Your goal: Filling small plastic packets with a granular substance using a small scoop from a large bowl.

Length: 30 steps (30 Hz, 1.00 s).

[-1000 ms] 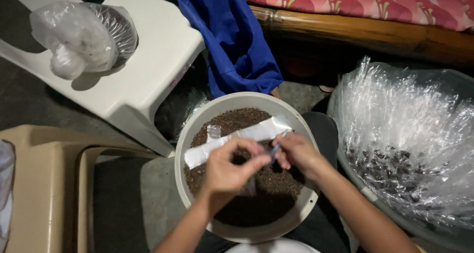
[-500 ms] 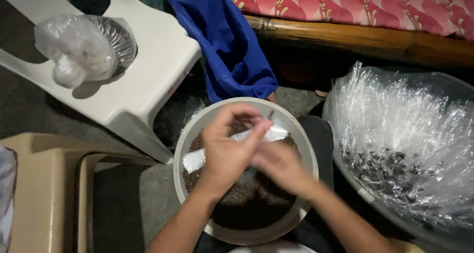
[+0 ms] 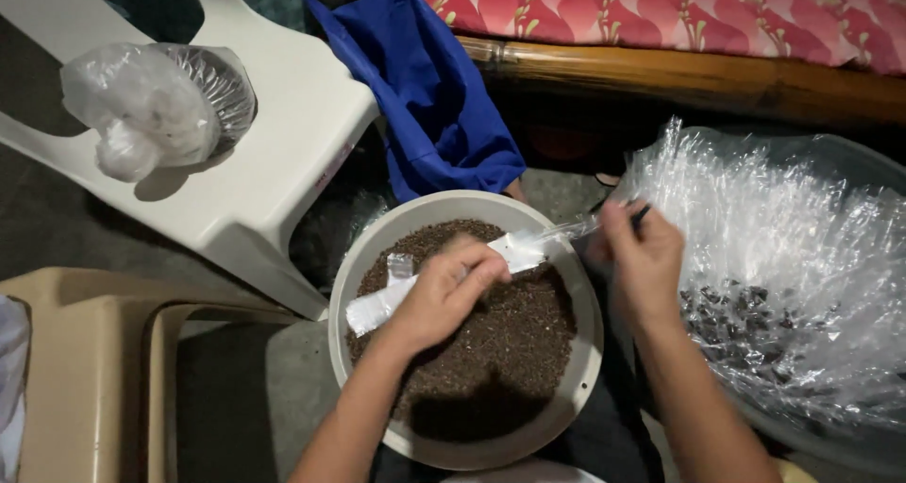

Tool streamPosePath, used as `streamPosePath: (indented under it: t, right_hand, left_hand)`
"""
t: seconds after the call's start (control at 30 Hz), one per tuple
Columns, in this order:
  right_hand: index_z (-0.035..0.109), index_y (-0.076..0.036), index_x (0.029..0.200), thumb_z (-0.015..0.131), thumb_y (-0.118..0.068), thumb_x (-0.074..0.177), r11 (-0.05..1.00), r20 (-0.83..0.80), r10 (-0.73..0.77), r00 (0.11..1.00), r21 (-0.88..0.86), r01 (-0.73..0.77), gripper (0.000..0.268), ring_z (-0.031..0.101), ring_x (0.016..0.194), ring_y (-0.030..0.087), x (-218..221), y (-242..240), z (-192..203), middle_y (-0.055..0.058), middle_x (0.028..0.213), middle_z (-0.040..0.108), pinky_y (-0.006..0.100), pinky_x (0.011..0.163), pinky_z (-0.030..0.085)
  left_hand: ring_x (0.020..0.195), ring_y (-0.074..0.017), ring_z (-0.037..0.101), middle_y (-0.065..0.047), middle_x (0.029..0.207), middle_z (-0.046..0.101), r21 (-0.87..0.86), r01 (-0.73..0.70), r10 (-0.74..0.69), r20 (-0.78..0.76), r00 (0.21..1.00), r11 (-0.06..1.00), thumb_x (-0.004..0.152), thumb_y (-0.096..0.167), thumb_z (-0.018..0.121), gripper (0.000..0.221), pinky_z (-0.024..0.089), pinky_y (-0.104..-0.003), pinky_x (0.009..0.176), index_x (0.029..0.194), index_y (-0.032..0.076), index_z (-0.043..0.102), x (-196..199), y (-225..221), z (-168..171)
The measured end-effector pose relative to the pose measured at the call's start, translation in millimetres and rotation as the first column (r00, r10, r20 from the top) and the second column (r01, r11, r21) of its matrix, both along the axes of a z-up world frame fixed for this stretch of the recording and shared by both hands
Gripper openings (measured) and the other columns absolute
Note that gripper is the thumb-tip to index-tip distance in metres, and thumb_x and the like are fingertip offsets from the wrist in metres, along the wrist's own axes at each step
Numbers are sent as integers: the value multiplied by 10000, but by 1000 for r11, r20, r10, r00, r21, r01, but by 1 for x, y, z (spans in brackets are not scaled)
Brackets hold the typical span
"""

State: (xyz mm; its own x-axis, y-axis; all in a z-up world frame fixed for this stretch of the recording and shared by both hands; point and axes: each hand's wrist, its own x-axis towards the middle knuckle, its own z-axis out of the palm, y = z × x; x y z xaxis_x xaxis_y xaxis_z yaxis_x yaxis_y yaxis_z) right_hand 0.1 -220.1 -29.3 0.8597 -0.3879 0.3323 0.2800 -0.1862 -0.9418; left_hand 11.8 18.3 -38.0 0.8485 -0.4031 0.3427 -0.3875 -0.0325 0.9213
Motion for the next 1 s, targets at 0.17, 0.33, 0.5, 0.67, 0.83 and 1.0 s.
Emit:
streamPosePath:
  t: [0.17,0.33,0.5,0.67,0.83,1.0]
  right_hand:
    - [722,-29,947,657,51,861,823,-130,510,850,-214,-526,134,732,720,220,-52,37,-1,137,852,754,302,705,596]
    - [801,-38,867,684,98,773,748,4,648,761,-191,-636,203,714,986,293,-44,41,-30,179,1214,687,436,932,530]
    - [549,24,1066,587,-289,1049,915,-309,356,882,309,-261,316,539,335,166,-5,40,-92,188,649,663,296,280,479]
    - [556,-44,840,695,-315,975,947,-369,303,879,222,-234,333,451,347,122,-17,46,-75,77,497,540,249,291,353]
    - [757,-68,943,861,-210,838,900,-331,423,844,42,-434,205,680,844,165,-25,24,-76,114,915,790,334,815,555]
    - [673,65,873,624,-163,1021,634,-191,676,711,643,-429,277,476,617,175,-46,28,-77,117,803,550,302,526,467]
  left_hand:
    - [783,-188,578,-46,906,681,325,-439,432,96,897,838,952,180,643,129,442,-323,694,984,161,767,14,1,-14]
    - [799,-262,695,-50,892,736,258,-454,372,309,875,853,736,63,765,310,520,-400,810,1032,154,771,-4,-19,-58]
    - [898,-253,646,-13,817,663,190,-330,203,488,849,924,816,-1,596,213,449,-408,926,944,158,657,-27,-39,-42]
    - [911,-248,676,-22,933,698,118,-475,346,537,769,872,906,28,631,157,479,-387,879,1021,130,662,-21,-32,-33]
    - [815,-350,735,-115,838,747,65,-258,254,59,965,964,868,15,724,212,554,-396,762,1054,96,661,-32,-23,-12]
    - [619,-167,605,2,612,563,136,-202,220,-132,967,970,825,58,802,132,525,-341,656,906,135,733,-21,-27,-44]
